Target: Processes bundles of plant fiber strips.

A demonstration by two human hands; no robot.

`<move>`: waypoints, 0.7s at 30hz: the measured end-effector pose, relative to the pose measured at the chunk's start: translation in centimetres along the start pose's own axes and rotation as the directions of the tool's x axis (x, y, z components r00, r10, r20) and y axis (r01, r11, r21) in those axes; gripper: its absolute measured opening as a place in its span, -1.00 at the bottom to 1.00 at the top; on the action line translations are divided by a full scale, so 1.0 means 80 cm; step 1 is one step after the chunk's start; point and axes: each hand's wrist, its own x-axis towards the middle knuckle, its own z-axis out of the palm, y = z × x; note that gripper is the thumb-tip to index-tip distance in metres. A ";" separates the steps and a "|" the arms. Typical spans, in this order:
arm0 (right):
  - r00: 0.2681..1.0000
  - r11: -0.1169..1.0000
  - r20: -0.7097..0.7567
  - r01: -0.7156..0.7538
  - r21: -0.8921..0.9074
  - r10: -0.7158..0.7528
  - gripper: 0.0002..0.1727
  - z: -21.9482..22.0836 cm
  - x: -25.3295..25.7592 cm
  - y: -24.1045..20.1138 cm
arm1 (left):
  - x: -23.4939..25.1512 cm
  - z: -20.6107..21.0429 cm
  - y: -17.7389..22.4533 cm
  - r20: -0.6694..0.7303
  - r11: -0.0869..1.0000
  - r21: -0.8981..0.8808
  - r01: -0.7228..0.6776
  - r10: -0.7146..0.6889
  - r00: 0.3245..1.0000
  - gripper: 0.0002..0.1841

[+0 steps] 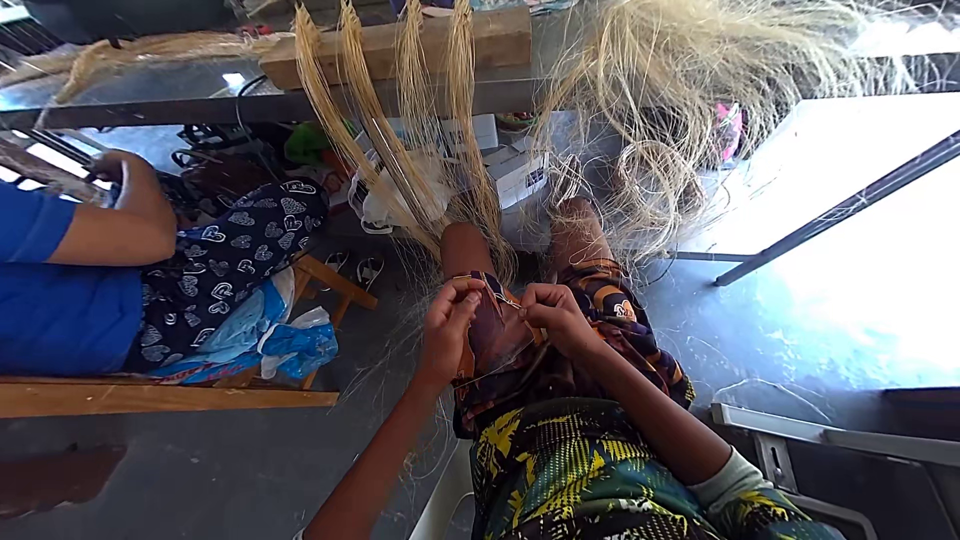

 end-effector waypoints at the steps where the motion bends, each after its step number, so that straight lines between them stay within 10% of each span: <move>1: 1.000 1.000 0.007 0.001 -0.006 -0.001 -0.77 0.000 0.000 0.000 | 0.000 -0.004 0.000 0.040 0.981 0.151 -0.120 0.115 0.993 -0.77; 4: 1.000 1.000 0.027 0.000 -0.015 0.001 -0.76 0.003 -0.001 0.002 | 0.002 -0.009 0.001 0.136 0.881 0.384 -0.278 0.244 0.960 -0.75; 9: 0.997 0.999 0.070 0.032 -0.042 -0.029 -0.77 0.003 -0.002 0.000 | 0.011 -0.009 0.016 0.232 0.907 0.418 -0.051 -0.053 0.971 -0.81; 21: 0.992 0.996 0.117 0.045 -0.081 -0.036 -0.76 0.003 -0.001 0.003 | 0.002 0.016 0.006 0.052 0.960 -0.199 0.199 -0.192 0.980 -0.80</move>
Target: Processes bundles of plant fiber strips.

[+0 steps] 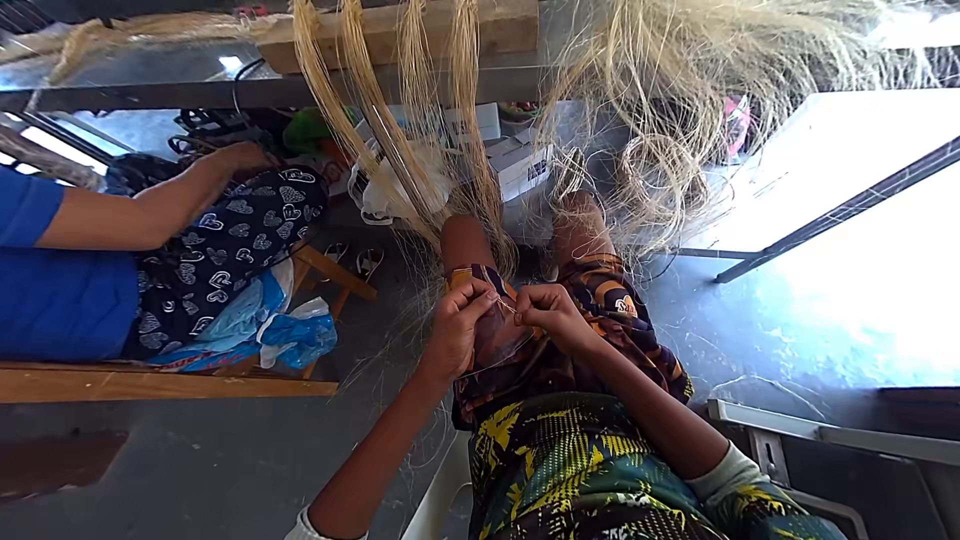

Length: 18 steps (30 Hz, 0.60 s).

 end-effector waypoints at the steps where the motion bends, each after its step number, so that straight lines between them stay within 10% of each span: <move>1: 1.000 1.000 0.000 0.000 0.002 0.000 -0.76 0.000 0.000 0.000 | -0.001 0.003 -0.001 -0.004 0.998 -0.062 0.028 -0.028 1.000 -0.79; 18: 0.998 0.998 -0.012 0.055 0.015 -0.055 -0.73 0.000 0.000 -0.003 | -0.007 0.032 0.006 -0.030 0.769 -0.587 0.254 -0.334 0.942 -0.67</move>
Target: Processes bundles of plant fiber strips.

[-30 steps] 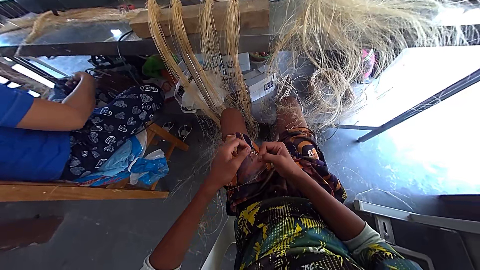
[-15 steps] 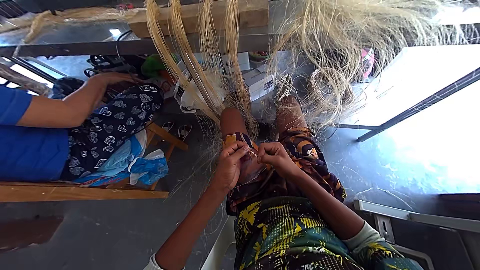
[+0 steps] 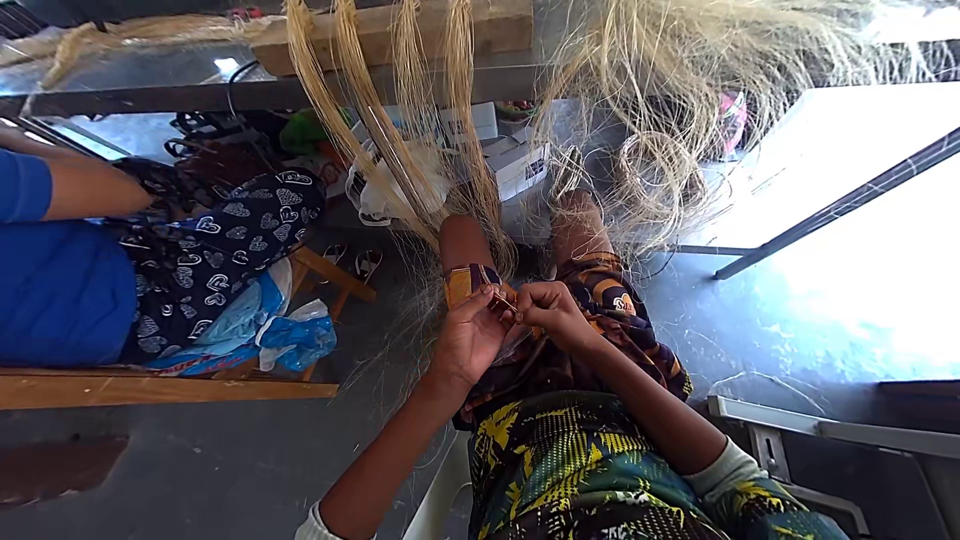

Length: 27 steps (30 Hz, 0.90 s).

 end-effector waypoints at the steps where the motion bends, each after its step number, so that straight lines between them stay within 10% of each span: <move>1: 1.000 1.000 -0.005 0.001 -0.007 -0.001 -0.73 -0.001 0.000 0.000 | 0.001 -0.001 -0.001 0.015 0.999 0.026 -0.022 0.021 1.000 -0.68; 8: 0.995 0.988 0.057 -0.069 -0.140 0.077 -0.75 -0.019 0.001 0.001 | 0.006 -0.019 0.001 0.170 0.816 0.422 -0.395 0.357 0.919 -0.75; 27: 0.983 0.999 -0.175 0.049 -0.014 -0.051 -0.82 -0.018 -0.001 0.007 | 0.004 -0.014 0.014 0.031 0.977 0.211 -0.039 0.034 0.999 -0.61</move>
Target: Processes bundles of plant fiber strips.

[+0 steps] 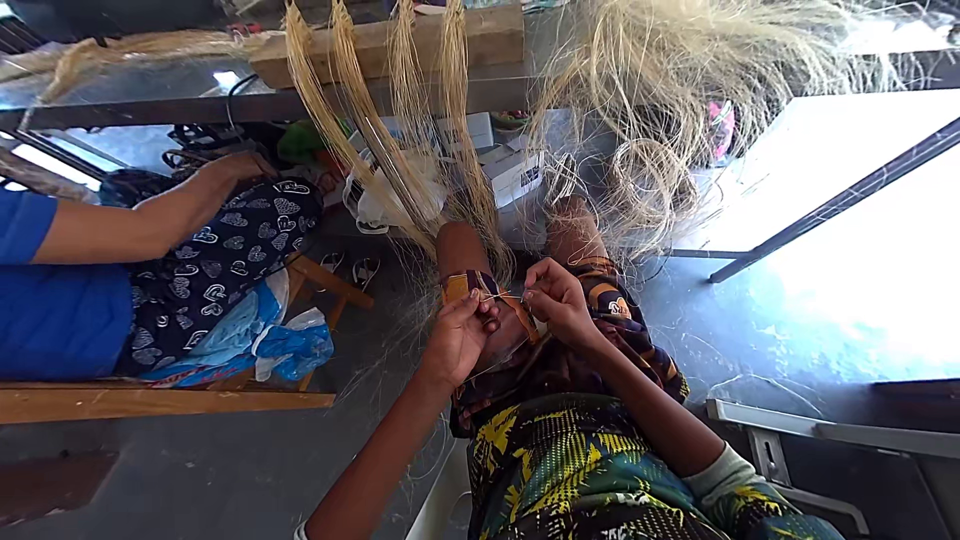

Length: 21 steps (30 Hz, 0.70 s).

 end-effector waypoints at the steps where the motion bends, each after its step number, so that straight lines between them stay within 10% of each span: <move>1: 1.000 1.000 -0.013 0.000 0.012 0.000 -0.82 -0.003 0.001 0.000 | 0.000 -0.003 0.002 0.013 1.000 -0.001 0.014 -0.014 1.000 -0.61; 21: 0.997 0.986 0.078 -0.013 -0.164 0.026 -0.72 0.008 0.000 -0.018 | -0.002 -0.006 -0.006 0.057 0.969 0.210 -0.129 0.119 0.991 -0.71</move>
